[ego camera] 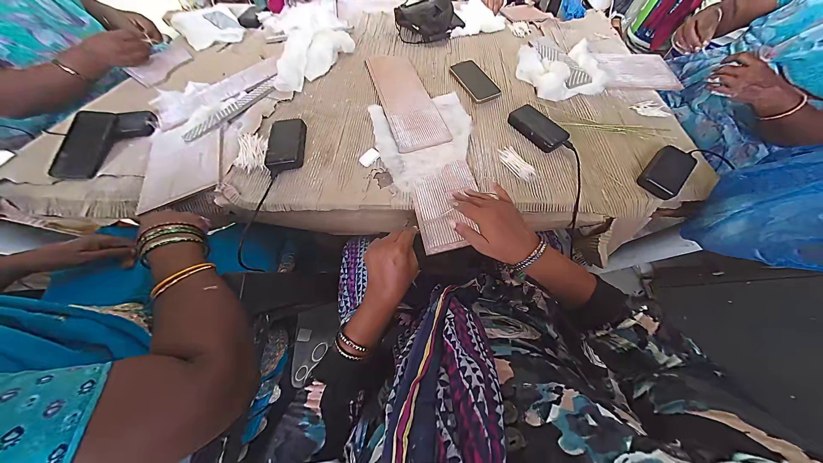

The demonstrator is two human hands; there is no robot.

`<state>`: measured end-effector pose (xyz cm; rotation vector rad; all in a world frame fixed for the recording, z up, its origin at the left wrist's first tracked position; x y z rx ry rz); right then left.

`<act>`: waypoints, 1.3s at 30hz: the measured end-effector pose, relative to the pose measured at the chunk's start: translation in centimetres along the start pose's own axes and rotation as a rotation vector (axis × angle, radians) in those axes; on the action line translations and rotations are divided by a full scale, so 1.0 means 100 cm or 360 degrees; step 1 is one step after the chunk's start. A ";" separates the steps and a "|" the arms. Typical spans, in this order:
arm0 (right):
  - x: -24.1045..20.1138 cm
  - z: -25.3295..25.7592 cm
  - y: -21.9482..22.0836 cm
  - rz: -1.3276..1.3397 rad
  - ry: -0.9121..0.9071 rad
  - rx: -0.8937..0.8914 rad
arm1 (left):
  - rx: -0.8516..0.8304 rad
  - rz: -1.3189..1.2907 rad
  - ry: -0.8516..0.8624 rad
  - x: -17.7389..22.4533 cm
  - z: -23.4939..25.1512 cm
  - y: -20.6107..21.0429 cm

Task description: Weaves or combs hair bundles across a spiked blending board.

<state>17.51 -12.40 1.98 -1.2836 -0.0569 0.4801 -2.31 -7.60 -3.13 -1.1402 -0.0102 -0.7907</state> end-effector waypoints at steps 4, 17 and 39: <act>0.009 0.022 0.036 -0.0042 0.0197 -0.0504 | -0.0041 0.0017 -0.0025 -0.003 0.011 0.000; 0.017 -0.008 0.003 -0.0090 -0.0027 0.0068 | -0.0061 -0.0026 0.0178 0.008 -0.001 -0.014; 0.019 0.009 0.001 -0.0308 -0.0186 0.0000 | -0.0223 0.0000 0.0293 -0.001 0.027 -0.020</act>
Point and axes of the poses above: each hand's wrist, its own z-axis towards the middle knuckle, its own y-axis out of the palm, x = y × z, the point moved 3 cm from there along z, towards the middle knuckle, and after that the axes turned 8 degrees about -y, right-handed, at the moved point
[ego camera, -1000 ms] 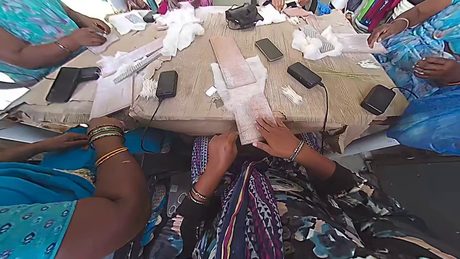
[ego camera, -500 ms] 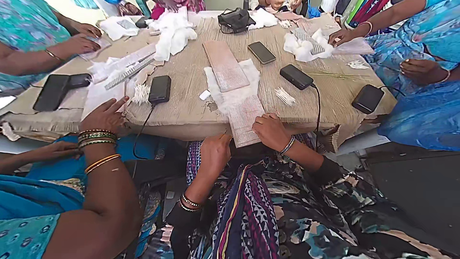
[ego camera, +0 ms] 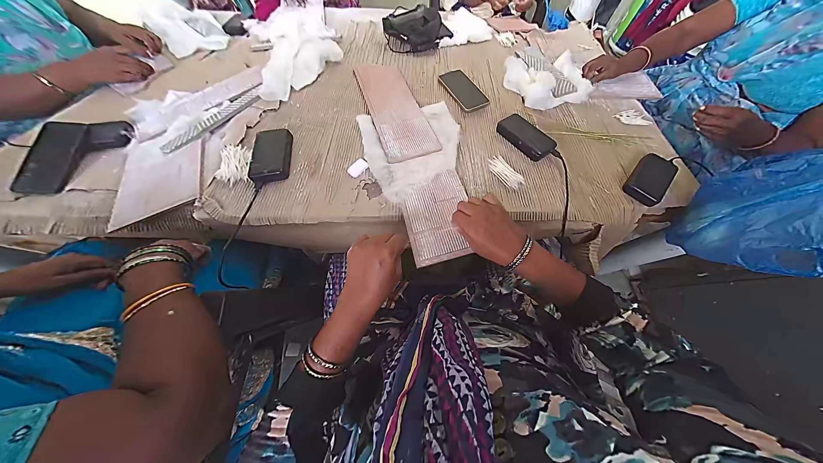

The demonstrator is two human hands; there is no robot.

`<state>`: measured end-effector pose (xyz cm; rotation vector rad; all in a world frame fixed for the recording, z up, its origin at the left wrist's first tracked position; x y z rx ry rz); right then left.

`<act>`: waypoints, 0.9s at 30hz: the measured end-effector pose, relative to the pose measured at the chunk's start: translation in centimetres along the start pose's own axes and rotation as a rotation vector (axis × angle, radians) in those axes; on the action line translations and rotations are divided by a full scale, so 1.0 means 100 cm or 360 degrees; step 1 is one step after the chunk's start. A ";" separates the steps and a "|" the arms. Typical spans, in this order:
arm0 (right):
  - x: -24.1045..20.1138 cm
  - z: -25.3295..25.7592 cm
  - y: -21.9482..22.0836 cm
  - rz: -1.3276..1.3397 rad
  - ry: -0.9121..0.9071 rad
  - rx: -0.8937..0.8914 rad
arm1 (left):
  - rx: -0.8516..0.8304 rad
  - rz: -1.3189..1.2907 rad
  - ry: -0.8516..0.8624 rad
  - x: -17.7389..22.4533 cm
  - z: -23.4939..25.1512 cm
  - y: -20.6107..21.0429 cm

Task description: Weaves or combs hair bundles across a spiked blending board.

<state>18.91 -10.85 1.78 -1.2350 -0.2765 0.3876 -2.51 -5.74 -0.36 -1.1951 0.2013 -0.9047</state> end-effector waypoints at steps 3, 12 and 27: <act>0.067 -0.006 -0.028 0.0219 0.0571 -0.0020 | 0.0031 -0.0022 -0.0111 -0.022 -0.005 -0.012; 0.179 -0.003 -0.018 0.0727 0.1384 -0.0038 | -0.0299 -0.0444 -0.0748 -0.038 -0.022 -0.019; -0.009 0.111 0.048 0.0324 0.0116 -0.0072 | 0.0105 -0.1082 -0.1102 -0.055 -0.021 -0.013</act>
Point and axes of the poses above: each hand's wrist, its own z-axis towards the middle knuckle, its own y-axis out of the palm, x = y × z, the point moved 3 cm from there along z, towards the middle knuckle, and after that the axes turned 8 degrees about -y, right-handed, at the moved point
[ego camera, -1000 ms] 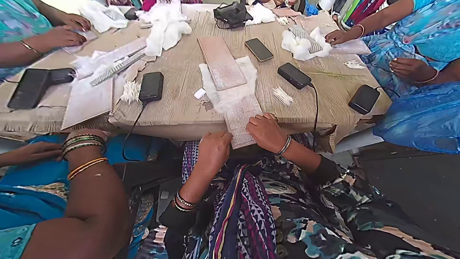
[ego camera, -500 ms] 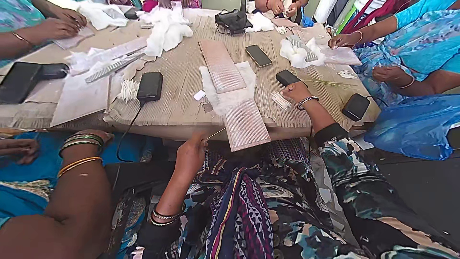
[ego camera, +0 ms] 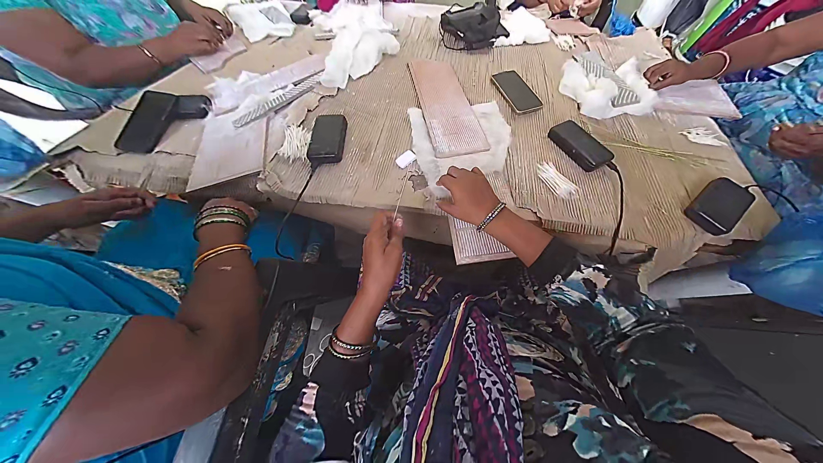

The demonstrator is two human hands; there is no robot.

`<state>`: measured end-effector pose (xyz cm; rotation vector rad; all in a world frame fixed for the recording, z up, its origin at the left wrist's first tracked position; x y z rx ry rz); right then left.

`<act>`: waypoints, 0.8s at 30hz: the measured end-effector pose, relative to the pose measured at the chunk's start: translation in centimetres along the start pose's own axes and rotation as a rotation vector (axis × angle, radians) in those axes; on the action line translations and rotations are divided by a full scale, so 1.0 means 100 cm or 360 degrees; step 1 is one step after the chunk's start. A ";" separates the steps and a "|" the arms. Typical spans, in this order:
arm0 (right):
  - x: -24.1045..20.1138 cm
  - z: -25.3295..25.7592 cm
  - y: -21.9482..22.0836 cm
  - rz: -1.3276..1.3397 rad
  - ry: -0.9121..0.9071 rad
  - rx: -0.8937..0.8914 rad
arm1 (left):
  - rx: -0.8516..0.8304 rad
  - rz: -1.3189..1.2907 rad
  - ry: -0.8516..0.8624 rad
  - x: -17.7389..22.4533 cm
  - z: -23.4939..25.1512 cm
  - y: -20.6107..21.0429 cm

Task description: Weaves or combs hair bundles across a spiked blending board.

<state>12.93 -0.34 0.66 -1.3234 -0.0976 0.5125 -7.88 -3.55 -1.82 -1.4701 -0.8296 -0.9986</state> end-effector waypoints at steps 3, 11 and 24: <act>0.000 -0.002 0.005 0.0054 -0.0017 0.0070 | -0.0032 -0.0025 -0.0033 0.002 0.002 0.002; 0.024 -0.060 -0.023 0.1099 0.0423 0.0213 | -0.0239 -0.0016 0.0097 0.015 0.015 0.023; 0.065 -0.103 -0.044 0.2143 0.0309 0.0136 | -0.0377 0.0512 0.0107 0.029 0.075 0.051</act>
Point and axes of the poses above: each hand's wrist, its own z-axis towards the middle knuckle, its own y-axis out of the palm, x = y × z, the point moved 3 cm from there along z, towards the middle knuckle, and after that the axes turned 8 degrees about -y, right-handed, at the moved point
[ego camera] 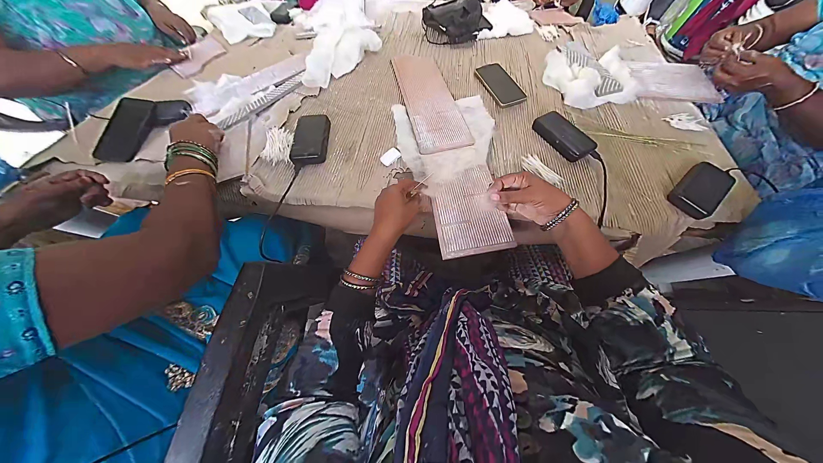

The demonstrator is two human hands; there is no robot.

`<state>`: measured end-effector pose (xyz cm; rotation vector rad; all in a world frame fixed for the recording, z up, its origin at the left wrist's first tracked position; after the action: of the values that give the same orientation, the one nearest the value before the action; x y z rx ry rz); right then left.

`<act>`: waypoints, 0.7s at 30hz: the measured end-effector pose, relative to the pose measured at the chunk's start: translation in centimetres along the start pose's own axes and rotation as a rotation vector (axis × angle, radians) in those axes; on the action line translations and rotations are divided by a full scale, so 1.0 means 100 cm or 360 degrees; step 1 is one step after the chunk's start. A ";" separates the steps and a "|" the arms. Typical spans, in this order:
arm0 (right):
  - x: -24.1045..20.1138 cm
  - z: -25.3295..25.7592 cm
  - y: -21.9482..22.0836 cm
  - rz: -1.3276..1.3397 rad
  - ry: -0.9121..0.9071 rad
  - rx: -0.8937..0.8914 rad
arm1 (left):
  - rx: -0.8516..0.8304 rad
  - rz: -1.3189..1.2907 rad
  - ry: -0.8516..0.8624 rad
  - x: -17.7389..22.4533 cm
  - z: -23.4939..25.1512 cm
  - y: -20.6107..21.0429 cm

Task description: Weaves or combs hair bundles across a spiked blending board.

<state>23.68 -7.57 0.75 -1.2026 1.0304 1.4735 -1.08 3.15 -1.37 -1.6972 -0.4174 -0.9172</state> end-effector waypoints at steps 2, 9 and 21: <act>0.000 -0.001 -0.004 0.0021 -0.0016 0.0106 | 0.0032 -0.0082 -0.0032 -0.004 -0.006 0.002; 0.003 0.004 0.018 0.0101 0.0047 0.0002 | -0.0167 -0.0804 0.0303 0.036 -0.055 0.015; 0.004 0.019 0.006 -0.0362 0.0250 0.0085 | -0.0085 -0.0592 -0.0101 0.036 -0.043 0.035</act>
<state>22.64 -5.79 0.72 -1.3656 0.9943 1.1840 2.05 -2.66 -0.61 -1.7310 -0.7753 -1.1514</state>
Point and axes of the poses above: each hand's wrist, its own z-axis towards the middle knuckle, its own y-axis out of the palm, x = y × z, the point moved 3 cm from there along z, towards the middle knuckle, and after that the axes turned 8 degrees about -y, right-handed, at the moved point
